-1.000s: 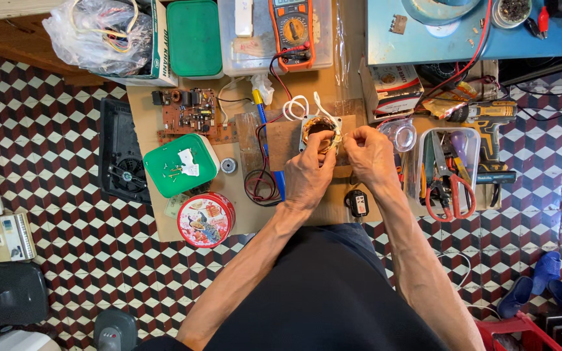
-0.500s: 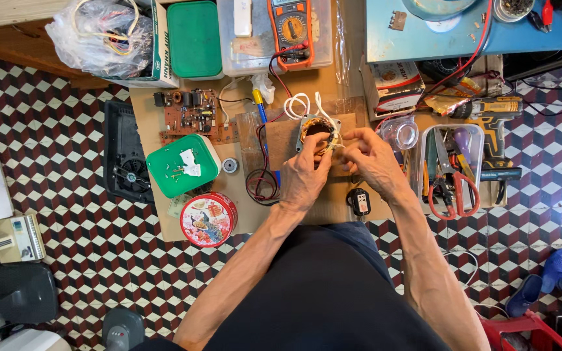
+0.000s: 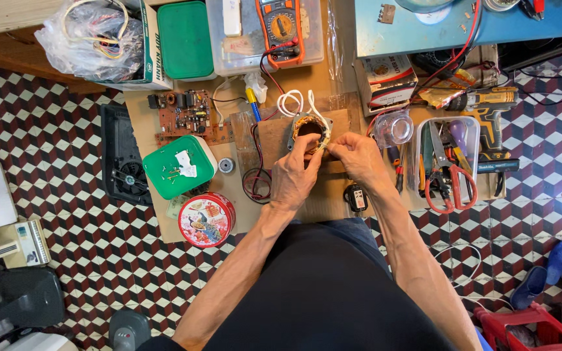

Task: The person works at a cluttered workbench, manipulating a small cylindrical electronic component with copper windings. They repeatedly insert, adjust, and pull a white wire through the component while occasionally using a multimeter to check connections. The person also handles a small black battery pack and various tools on the table.

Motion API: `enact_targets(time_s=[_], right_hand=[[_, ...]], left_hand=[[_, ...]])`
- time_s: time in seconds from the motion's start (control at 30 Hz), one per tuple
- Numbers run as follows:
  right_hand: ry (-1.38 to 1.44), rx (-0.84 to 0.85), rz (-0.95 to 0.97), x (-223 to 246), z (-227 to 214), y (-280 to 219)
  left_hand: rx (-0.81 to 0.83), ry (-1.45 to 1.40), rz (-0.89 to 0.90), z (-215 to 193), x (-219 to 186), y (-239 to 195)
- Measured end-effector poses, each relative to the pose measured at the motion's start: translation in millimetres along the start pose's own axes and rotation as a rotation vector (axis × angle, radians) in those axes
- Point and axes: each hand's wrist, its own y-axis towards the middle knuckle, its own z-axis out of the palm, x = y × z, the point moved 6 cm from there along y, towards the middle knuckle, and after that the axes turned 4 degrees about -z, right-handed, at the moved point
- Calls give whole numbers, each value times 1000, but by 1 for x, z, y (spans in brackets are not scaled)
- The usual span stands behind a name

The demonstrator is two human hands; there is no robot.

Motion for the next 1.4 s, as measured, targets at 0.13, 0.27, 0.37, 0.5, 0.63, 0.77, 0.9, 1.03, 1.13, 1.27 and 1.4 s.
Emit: enact_targets(time_s=[0.13,0.27,0.37,0.5,0.63,0.77,0.9,1.03,1.13,1.27,1.4], right_hand=[[-140,-110,-61,13,5,-4],[-229,-182,-125,20,9,-12],[-228,-209,-159,23,11,-13],[-205,-211,-155,22,11,-17],[-104,-187,-82,15,6,-19],[-9,-110,-54,-1,2,-17],[517,-44,89,-29,6,-14],[1284,-52,40,-29,25,-15],[1581,-2,24,-16,33,-13],[902,-133,-86,0,9,-20],[100,-201,-367,29,-7,-36]], left_hand=[[-5,-8,-1,1,-3,1],[-34,72,80,-2,-10,0],[-8,17,47,0,-9,1],[-35,27,36,1,-7,5],[-32,111,80,-3,-8,4],[-39,185,105,-6,-15,4],[-22,223,76,-7,-16,5],[6,210,37,-6,-13,7],[16,200,43,-6,-12,8],[32,209,21,-5,-9,9],[25,171,50,-3,-10,8]])
